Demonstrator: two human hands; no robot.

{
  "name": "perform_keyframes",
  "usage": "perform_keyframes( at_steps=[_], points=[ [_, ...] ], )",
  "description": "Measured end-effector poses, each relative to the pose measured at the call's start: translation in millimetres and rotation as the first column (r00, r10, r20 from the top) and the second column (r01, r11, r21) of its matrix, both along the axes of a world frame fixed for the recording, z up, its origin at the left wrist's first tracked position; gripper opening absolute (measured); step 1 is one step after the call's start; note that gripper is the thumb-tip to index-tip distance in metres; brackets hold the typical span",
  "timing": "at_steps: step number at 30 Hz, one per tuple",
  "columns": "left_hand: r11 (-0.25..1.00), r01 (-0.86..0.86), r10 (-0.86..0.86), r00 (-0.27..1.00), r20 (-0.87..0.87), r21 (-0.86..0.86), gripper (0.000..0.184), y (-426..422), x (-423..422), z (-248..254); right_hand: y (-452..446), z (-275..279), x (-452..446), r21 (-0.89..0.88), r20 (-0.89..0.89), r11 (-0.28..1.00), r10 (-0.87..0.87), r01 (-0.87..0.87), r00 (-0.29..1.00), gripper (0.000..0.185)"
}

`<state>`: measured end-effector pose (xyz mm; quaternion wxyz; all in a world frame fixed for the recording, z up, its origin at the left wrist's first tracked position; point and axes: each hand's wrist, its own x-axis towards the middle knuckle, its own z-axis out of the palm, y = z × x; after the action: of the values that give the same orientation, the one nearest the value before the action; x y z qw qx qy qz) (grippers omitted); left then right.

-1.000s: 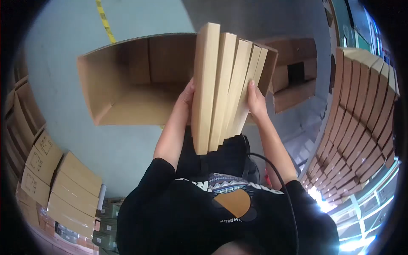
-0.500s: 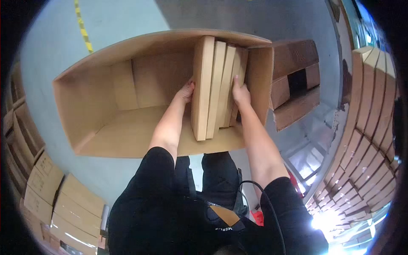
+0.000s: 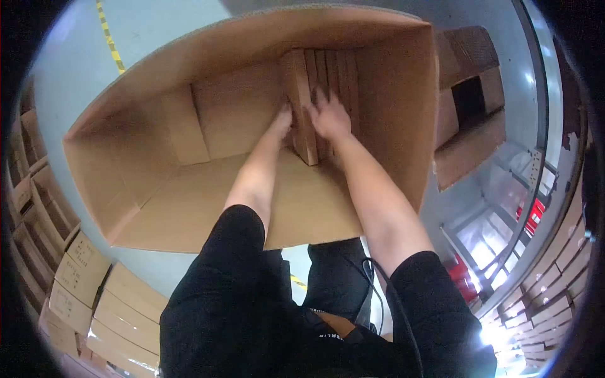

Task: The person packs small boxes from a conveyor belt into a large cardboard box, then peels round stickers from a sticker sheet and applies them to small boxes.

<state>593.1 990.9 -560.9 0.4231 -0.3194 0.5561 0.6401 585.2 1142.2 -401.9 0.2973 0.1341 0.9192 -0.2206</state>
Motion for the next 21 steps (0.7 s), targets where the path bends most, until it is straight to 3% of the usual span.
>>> perform_keyframes(
  at_steps=[1,4,8,10,12,13,16,18,20,21],
  points=[
    [1.000,-0.004,0.003,1.000,-0.018,-0.012,0.063,-7,-12,-1,-7,0,-2,-0.004,0.125,0.994,0.108,-0.108,0.986,0.069],
    [0.997,-0.009,0.008,1.000,0.005,0.075,0.062,-16,-20,-18,-17,-15,11,0.022,0.192,0.969,0.239,-0.248,0.952,0.070],
    [0.978,0.001,-0.014,0.998,0.063,0.211,0.062,-14,-20,-47,-12,-40,26,0.055,0.191,0.933,0.340,-0.356,0.921,0.070],
    [0.974,-0.002,-0.020,0.996,0.091,0.228,0.062,-18,-16,-42,-17,-48,30,0.135,0.059,0.915,0.375,-0.380,0.925,0.076],
    [0.945,-0.296,0.263,0.941,0.214,0.142,0.065,-14,-22,-33,-25,-47,32,0.093,0.064,0.933,0.344,-0.349,0.937,0.081],
    [0.944,-0.297,0.264,0.942,0.209,0.147,0.065,-13,-24,-33,-25,-47,26,0.077,0.064,0.947,0.308,-0.312,0.949,0.087],
    [0.932,-0.244,0.225,0.969,0.100,0.267,0.072,-6,-21,-39,-21,-36,20,0.064,0.081,0.959,0.271,-0.276,0.959,0.096],
    [0.994,-0.064,0.049,0.983,0.179,0.084,0.074,-5,-20,-48,-14,-42,20,-0.025,0.102,0.969,0.249,-0.247,0.963,0.098],
    [0.982,-0.033,0.007,0.991,0.137,0.186,0.076,-3,-19,-70,5,-32,10,-0.091,0.087,0.974,0.213,-0.205,0.973,0.099],
    [0.987,0.006,-0.009,1.000,0.018,0.163,0.076,-5,-19,-83,10,-25,5,-0.131,0.080,0.974,0.197,-0.185,0.977,0.095]
  ],
)
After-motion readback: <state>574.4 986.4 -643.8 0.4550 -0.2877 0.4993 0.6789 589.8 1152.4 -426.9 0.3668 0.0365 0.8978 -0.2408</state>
